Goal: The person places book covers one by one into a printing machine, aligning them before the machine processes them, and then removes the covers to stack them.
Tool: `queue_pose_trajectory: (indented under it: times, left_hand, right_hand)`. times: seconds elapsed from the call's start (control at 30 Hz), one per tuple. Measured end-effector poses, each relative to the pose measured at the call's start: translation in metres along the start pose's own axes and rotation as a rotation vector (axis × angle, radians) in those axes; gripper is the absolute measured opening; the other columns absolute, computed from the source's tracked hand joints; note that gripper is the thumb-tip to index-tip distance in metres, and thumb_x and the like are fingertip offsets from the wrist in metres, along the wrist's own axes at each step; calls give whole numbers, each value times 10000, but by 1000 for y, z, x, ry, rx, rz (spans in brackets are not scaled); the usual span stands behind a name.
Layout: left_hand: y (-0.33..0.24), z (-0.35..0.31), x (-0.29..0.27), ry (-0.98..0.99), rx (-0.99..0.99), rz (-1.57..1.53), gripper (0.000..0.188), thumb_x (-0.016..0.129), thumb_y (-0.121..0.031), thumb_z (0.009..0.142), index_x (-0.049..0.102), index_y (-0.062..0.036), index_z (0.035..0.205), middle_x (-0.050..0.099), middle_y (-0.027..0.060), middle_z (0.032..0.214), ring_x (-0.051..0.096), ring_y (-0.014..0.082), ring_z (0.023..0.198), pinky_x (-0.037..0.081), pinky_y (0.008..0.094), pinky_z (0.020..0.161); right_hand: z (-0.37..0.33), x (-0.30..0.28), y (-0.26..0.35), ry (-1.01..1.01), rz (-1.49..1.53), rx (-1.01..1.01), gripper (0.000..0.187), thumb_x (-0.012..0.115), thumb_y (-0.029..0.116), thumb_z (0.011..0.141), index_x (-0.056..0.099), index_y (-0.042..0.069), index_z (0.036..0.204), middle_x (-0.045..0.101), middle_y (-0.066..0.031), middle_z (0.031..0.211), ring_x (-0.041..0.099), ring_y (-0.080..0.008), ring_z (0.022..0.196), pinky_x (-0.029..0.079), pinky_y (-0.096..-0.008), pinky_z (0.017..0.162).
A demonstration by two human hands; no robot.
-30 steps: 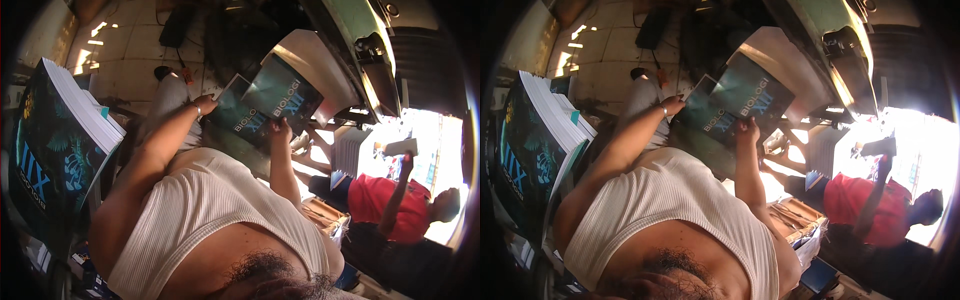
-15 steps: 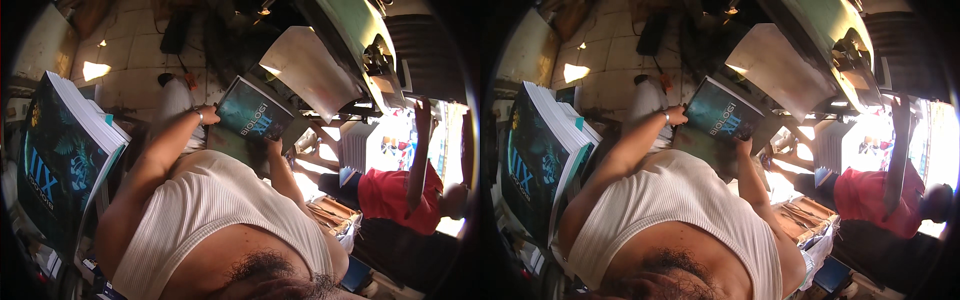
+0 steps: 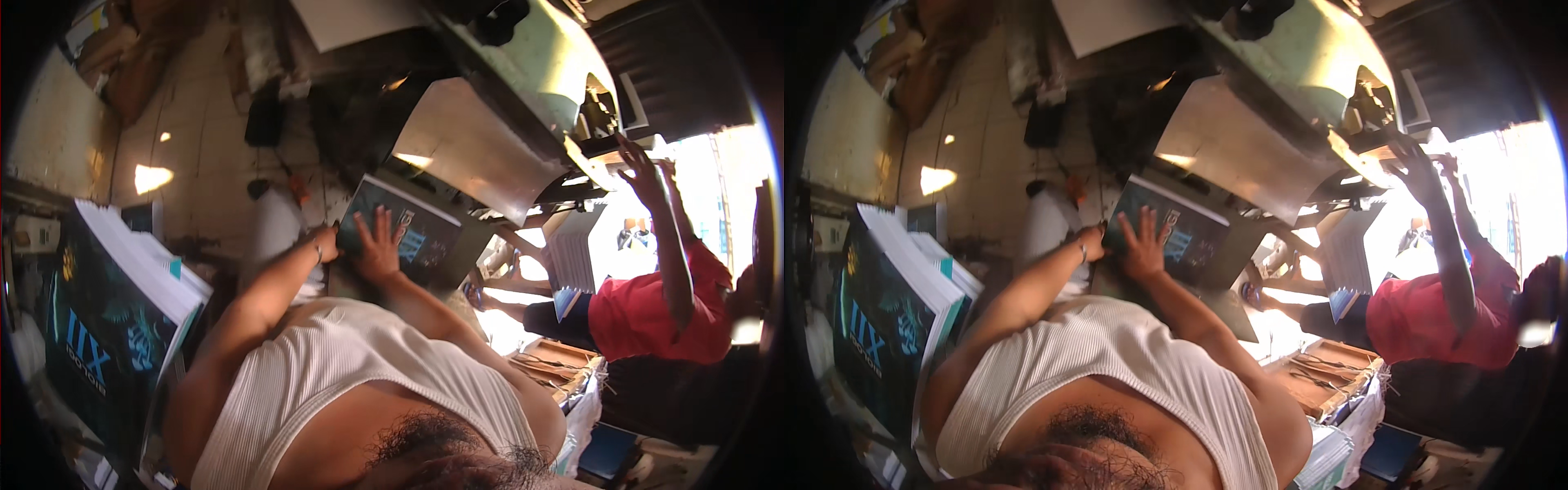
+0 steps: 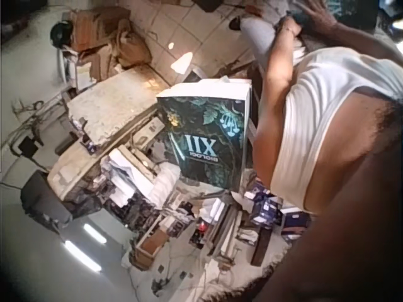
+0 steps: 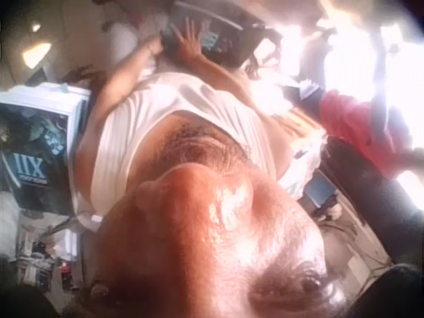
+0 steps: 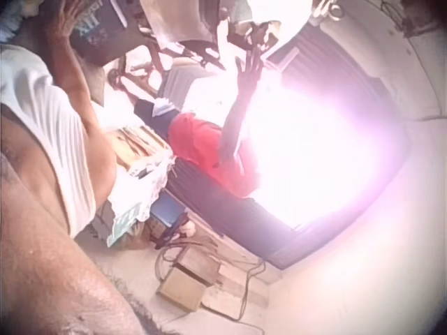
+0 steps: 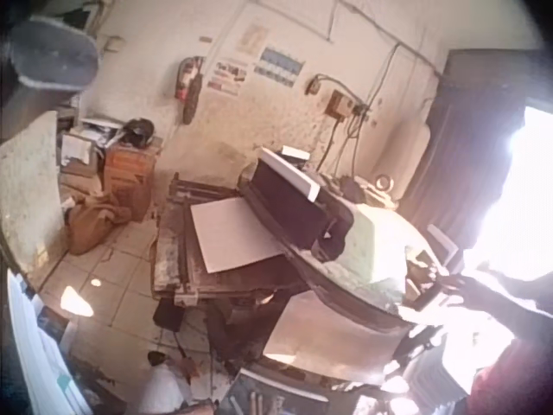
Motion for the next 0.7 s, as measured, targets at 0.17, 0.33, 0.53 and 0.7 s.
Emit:
queue_pose_trajectory:
  times: [0.17,0.33,0.53,0.7]
  left_hand:
    - [-8,-15,-15,93,-113,57,743,723,-328,822,395,3,1400,564,217,1297,562,354,1194,467,431,996]
    - [-15,-21,-20,57,-107,125,795,679,-375,859,293,3,1443,619,210,1211,601,350,1123,493,441,934]
    - [-15,-15,-10,94,-114,118,807,666,-413,871,283,-4,1451,618,209,1212,598,355,1120,495,441,921]
    - [-17,-24,-19,136,-192,91,641,648,-447,883,461,-12,1314,602,187,1259,561,340,1194,464,430,989]
  right_hand:
    - [8,21,-3,42,-89,-48,901,703,405,791,205,285,1532,58,-257,1584,45,-422,1476,29,-692,1109]
    - [-34,-5,-58,192,-140,67,923,679,442,806,137,321,1543,17,-235,1596,1,-397,1485,22,-704,1102]
    - [-89,-27,-122,207,-305,277,1082,783,426,721,98,300,1550,17,-239,1594,2,-410,1480,16,-702,1104]
    - [-88,-111,-156,-227,-180,443,1160,847,349,638,143,220,1550,20,-297,1570,31,-465,1460,36,-706,1103]
Point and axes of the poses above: each hand's wrist, its own z-axis towards the middle knuckle, its own x-axis out of the palm, y = z × x, the point moved 5 cm from there along z, towards the middle knuckle
